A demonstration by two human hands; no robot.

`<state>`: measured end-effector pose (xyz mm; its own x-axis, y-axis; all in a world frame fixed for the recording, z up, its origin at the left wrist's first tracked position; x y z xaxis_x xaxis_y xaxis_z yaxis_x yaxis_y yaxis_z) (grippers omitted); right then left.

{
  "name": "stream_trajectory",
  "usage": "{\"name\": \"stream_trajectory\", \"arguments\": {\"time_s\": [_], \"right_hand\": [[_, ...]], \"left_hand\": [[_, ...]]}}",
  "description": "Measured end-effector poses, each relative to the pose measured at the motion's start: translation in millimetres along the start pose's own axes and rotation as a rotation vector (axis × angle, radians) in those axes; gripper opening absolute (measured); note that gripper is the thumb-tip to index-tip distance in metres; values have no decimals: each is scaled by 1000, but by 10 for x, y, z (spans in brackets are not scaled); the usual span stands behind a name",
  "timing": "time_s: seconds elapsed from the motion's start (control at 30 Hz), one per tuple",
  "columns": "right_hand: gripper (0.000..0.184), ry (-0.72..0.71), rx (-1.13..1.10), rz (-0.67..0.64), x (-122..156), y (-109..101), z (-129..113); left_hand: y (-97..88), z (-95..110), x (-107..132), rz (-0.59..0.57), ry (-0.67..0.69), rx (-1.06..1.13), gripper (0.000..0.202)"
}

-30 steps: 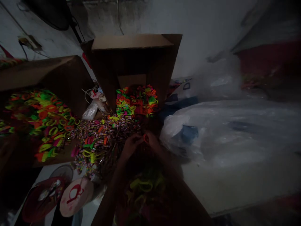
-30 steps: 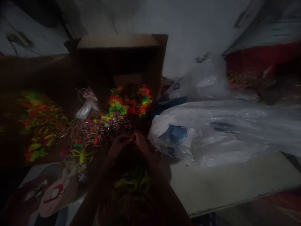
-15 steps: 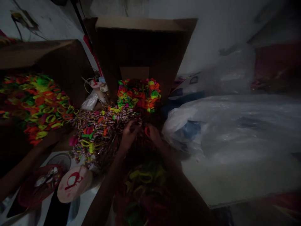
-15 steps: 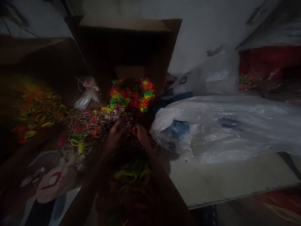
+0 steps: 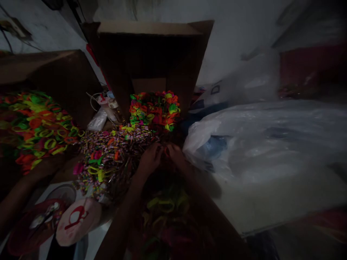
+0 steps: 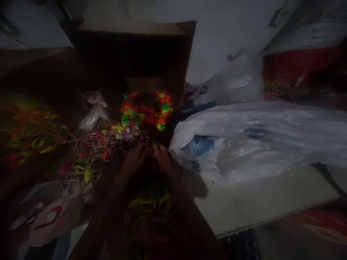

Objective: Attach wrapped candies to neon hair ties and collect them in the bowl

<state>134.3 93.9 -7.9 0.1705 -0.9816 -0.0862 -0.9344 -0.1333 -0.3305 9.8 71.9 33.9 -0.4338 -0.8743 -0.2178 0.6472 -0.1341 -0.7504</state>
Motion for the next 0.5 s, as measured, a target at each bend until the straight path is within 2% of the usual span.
{"name": "stream_trajectory", "arguments": {"time_s": [0.13, 0.27, 0.5], "right_hand": [[27, -33, -41, 19, -2, 15, -8], [27, 33, -56, 54, 7, -16, 10], [26, 52, -50, 66, 5, -43, 2]], "left_hand": [[15, -75, 3, 14, 6, 44, 12], [1, -76, 14, 53, 33, 18, 11], [40, 0, 13, 15, 75, 84, 9]]}}
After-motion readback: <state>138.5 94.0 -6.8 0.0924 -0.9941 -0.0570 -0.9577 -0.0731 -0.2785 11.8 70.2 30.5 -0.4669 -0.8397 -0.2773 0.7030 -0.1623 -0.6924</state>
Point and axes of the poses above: each hand's wrist, its own x-axis away from the middle knuckle, its own y-axis out of the palm, z = x × y, the point moved 8 cm from there along -x, towards the middle knuckle, and after that the axes turned 12 degrees about -z, right-handed, at the moved point
